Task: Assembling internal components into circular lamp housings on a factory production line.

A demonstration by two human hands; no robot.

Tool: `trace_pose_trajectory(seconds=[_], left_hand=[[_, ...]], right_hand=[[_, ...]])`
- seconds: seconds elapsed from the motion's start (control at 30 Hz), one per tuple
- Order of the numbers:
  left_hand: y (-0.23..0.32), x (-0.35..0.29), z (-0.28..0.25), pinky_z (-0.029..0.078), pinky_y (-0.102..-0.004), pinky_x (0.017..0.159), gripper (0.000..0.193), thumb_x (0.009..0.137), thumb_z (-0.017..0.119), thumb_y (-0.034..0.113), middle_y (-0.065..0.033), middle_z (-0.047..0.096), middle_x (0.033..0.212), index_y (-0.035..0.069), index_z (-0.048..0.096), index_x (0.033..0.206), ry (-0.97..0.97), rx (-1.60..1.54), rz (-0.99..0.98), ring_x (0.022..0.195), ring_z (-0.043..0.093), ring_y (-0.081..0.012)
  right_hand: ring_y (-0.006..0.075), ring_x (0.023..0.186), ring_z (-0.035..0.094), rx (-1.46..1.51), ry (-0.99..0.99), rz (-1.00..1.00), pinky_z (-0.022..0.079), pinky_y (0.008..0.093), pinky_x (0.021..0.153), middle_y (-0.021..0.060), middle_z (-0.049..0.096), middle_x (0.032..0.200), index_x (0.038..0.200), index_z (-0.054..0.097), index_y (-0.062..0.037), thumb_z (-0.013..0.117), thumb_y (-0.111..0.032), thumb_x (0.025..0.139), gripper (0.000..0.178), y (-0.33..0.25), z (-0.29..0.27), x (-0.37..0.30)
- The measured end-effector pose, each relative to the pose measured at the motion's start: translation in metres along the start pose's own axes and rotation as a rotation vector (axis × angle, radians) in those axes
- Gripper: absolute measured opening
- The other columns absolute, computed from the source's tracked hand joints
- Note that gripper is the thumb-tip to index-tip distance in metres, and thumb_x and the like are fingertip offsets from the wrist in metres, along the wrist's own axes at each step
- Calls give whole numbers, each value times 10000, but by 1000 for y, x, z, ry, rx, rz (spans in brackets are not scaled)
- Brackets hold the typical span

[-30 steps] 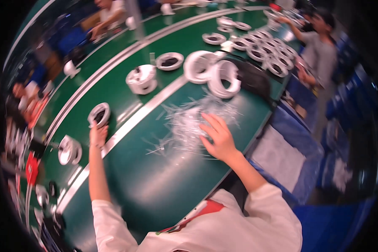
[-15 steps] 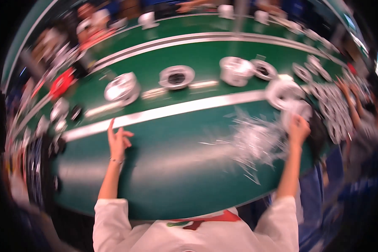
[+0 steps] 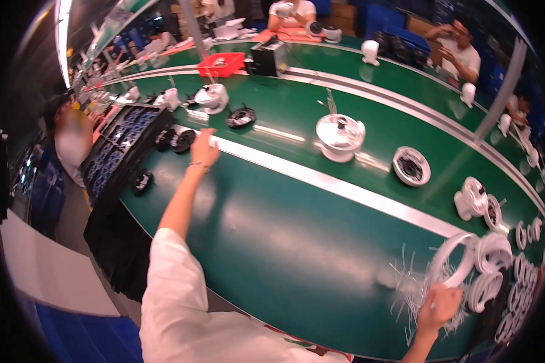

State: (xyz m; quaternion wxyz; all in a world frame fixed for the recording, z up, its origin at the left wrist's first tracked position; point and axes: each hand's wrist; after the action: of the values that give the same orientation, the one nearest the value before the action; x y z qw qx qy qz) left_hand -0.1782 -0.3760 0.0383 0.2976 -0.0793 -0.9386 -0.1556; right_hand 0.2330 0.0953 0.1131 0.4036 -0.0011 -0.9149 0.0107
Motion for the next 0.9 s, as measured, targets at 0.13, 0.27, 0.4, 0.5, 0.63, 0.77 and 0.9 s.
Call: trace_pose_trajectory(seconds=[0.13,0.27,0.4,0.5,0.63,0.77,0.9], left_hand=[[-5,39,56,388,-429,837,375,673,561,62,-80,412,1197,74,475,1038,-81,255,101,1194,302,-263],[21,65,84,364,-446,856,319,783,471,132,-77,399,1214,105,444,1100,-236,367,19,1223,267,-229],[7,80,107,407,-414,809,237,774,480,118,-60,497,1095,106,497,1009,-263,378,-41,1130,386,-217],[8,79,112,460,-379,712,154,728,550,108,-51,579,931,92,537,880,-216,331,-15,927,533,-226],[33,68,91,468,-383,659,150,693,589,124,-126,591,835,52,528,810,-242,129,88,792,576,-286],[103,0,14,482,-395,601,103,648,543,61,-154,591,692,43,550,749,-412,61,317,681,590,-307],[156,-81,-45,482,-330,492,80,672,503,75,-121,590,634,38,561,712,-524,91,656,593,607,-227]], right_hand=[[278,521,474,346,-211,-152,350,360,451,83,536,636,649,542,-58,592,-16,572,102,-70,35,0],[256,655,538,379,-398,-140,434,338,565,89,594,800,791,591,-54,629,-29,640,158,-99,42,-17],[235,549,518,475,-359,-139,420,323,485,81,593,725,787,592,-61,627,-20,654,144,-119,53,-23],[237,550,537,543,-348,-151,437,320,499,85,597,715,791,592,-58,620,-23,666,133,-128,58,-25],[245,625,576,605,-421,-139,469,319,558,97,606,750,813,594,-55,616,-26,670,148,-130,60,-27],[276,702,573,627,-508,-127,464,339,612,125,598,811,823,583,-33,651,-74,655,186,-130,57,-18],[305,793,556,553,-633,-135,452,373,670,138,582,907,857,573,-13,700,-209,622,331,-116,48,-21]])
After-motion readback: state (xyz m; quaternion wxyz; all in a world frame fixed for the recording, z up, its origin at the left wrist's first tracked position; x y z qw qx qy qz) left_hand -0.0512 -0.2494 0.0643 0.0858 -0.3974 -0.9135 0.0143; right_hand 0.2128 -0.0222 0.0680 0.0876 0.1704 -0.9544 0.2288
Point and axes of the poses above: each hand's wrist, its own x-axis towards the middle knuckle, its own z-axis out of the palm, y = z × x
